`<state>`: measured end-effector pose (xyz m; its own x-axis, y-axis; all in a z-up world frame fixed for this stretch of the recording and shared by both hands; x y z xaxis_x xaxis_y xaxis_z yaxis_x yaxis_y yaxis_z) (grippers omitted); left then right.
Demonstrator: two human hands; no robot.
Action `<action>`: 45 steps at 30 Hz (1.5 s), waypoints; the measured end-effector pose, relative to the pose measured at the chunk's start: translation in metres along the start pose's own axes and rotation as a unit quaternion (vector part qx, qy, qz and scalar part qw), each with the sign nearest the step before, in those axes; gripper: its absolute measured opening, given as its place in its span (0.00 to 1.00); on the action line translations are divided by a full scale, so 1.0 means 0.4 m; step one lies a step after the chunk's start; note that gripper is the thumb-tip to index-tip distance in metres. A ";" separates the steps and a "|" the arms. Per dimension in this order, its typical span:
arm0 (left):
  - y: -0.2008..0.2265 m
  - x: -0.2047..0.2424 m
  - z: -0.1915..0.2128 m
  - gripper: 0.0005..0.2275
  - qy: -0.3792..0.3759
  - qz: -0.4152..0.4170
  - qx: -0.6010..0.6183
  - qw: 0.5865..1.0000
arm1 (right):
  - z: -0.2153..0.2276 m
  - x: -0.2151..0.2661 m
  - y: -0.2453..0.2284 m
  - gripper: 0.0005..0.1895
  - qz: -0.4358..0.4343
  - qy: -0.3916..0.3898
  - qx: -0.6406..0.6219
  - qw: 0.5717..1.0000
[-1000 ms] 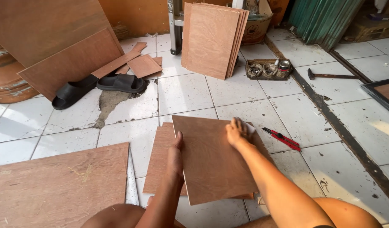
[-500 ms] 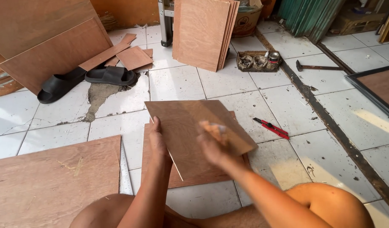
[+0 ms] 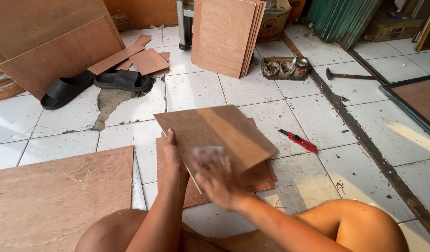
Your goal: The person sands a rectangular wooden board, then places it into a black picture frame. They pick up another board, measure and cut it with a utility knife and metal ruler, sand the cut edge, and fit it into a second frame.
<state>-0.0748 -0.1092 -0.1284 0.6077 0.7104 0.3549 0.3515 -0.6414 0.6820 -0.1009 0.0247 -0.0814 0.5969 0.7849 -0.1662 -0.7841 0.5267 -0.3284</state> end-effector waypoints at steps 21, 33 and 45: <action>0.102 0.194 -0.222 0.43 -0.170 0.174 0.142 0.959 | 0.035 0.023 0.566 0.11 -0.368 0.136 -0.736 0.552; 0.046 0.025 -0.191 0.16 -0.276 0.084 -0.191 0.938 | 0.183 -0.214 0.529 0.22 -0.119 0.160 -0.258 0.946; 0.119 -0.007 -0.154 0.37 -0.219 0.091 0.063 0.969 | 0.084 -0.057 0.156 0.24 -0.009 0.211 -0.463 0.861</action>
<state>-0.1037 -0.1239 -0.0578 0.9025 0.4082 0.1376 0.2774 -0.7951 0.5393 -0.1689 0.0507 -0.0668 0.7687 0.4889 -0.4123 -0.4186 -0.1028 -0.9023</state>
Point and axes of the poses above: each hand's wrist, its own x-axis away from the middle knuckle, its own z-axis out of the back of the hand, y = z × x, the point moved 10 cm from there along -x, towards the middle knuckle, and after that the axes turned 6 degrees about x, right-handed, at the moved point
